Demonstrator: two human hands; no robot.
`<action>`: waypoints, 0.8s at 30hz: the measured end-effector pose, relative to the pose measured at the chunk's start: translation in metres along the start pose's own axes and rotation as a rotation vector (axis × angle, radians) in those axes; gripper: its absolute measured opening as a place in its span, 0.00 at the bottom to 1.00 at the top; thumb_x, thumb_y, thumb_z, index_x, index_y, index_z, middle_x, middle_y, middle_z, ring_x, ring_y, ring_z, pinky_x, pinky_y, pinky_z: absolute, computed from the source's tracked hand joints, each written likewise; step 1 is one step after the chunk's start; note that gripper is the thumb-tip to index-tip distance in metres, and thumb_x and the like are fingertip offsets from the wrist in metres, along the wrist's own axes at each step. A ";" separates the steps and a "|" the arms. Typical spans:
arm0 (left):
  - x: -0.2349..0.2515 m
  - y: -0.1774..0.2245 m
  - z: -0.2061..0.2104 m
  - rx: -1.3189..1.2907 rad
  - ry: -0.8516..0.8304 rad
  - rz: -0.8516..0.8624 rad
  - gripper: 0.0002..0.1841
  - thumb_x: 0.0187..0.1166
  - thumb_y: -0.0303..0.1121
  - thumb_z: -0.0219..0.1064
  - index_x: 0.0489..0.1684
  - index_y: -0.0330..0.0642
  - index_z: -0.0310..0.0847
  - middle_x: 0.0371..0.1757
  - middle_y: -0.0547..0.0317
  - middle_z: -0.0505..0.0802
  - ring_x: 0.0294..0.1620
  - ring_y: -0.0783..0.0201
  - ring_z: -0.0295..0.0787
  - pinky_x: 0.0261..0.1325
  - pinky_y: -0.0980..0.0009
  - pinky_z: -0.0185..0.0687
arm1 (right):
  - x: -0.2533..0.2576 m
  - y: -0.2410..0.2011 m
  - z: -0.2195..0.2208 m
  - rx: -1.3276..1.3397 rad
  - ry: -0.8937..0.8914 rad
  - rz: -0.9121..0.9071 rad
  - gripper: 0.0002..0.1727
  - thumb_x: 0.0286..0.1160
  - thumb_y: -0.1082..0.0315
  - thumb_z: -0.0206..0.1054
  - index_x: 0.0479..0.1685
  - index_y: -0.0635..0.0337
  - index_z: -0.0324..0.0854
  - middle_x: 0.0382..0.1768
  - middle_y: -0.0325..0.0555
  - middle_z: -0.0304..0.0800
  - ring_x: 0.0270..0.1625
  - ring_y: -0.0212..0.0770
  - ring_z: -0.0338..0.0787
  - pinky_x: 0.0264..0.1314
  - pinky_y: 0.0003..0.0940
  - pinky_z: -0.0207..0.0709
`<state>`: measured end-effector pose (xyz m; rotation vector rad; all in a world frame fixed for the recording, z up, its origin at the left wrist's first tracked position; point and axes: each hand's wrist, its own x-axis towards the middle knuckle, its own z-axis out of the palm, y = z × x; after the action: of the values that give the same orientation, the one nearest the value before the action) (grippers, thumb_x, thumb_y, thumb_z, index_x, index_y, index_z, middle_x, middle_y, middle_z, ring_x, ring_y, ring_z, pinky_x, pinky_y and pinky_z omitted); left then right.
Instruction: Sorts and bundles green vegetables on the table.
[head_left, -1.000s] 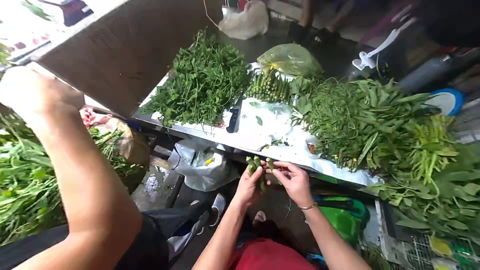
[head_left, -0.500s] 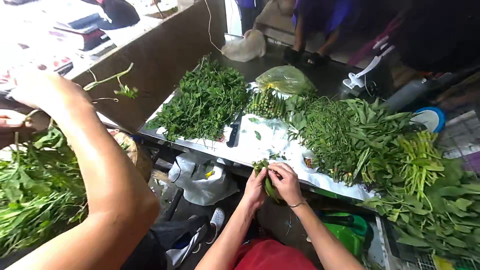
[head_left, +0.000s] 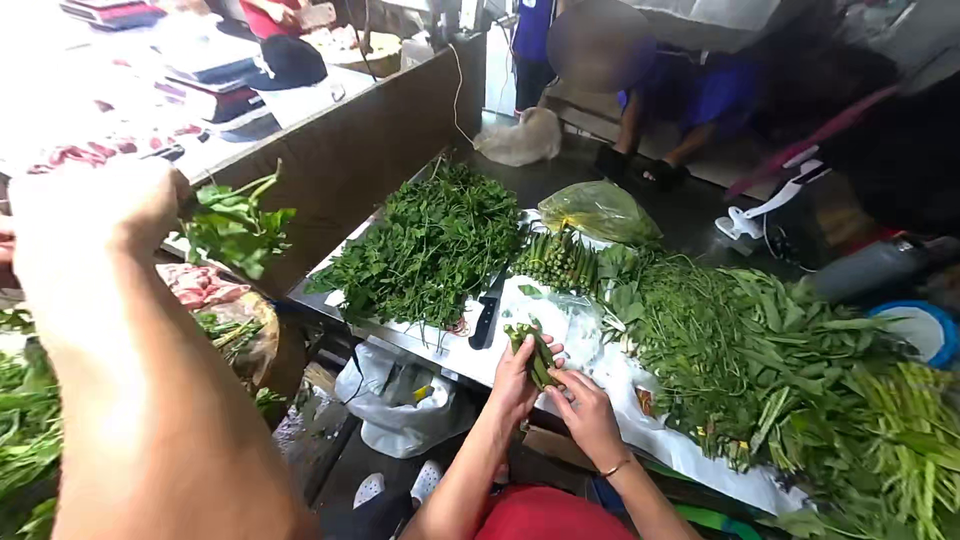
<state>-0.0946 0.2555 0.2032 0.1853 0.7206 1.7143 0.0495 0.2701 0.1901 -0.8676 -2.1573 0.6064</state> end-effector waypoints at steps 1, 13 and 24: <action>0.004 0.003 -0.002 -0.003 -0.009 0.008 0.17 0.96 0.35 0.42 0.73 0.38 0.64 0.50 0.48 0.93 0.49 0.51 0.95 0.54 0.54 0.91 | 0.005 0.001 0.001 0.044 0.013 0.002 0.14 0.74 0.67 0.70 0.53 0.64 0.92 0.46 0.51 0.96 0.42 0.38 0.95 0.48 0.30 0.89; 0.022 0.007 0.002 0.074 -0.067 0.151 0.17 0.93 0.33 0.44 0.73 0.34 0.63 0.53 0.45 0.92 0.50 0.55 0.94 0.53 0.60 0.91 | 0.063 0.017 0.005 0.078 0.053 -0.152 0.12 0.72 0.67 0.74 0.49 0.62 0.93 0.46 0.51 0.93 0.48 0.39 0.93 0.54 0.28 0.87; 0.018 0.005 0.010 0.505 -0.217 0.139 0.22 0.81 0.22 0.56 0.74 0.31 0.60 0.52 0.55 0.90 0.50 0.63 0.92 0.57 0.62 0.90 | 0.130 0.026 -0.063 0.259 -0.450 -0.104 0.24 0.76 0.62 0.71 0.68 0.65 0.86 0.57 0.57 0.92 0.41 0.36 0.87 0.47 0.30 0.82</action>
<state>-0.0992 0.2757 0.2094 0.7743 0.9830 1.5811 0.0405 0.3919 0.2712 -0.5077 -2.4249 1.0815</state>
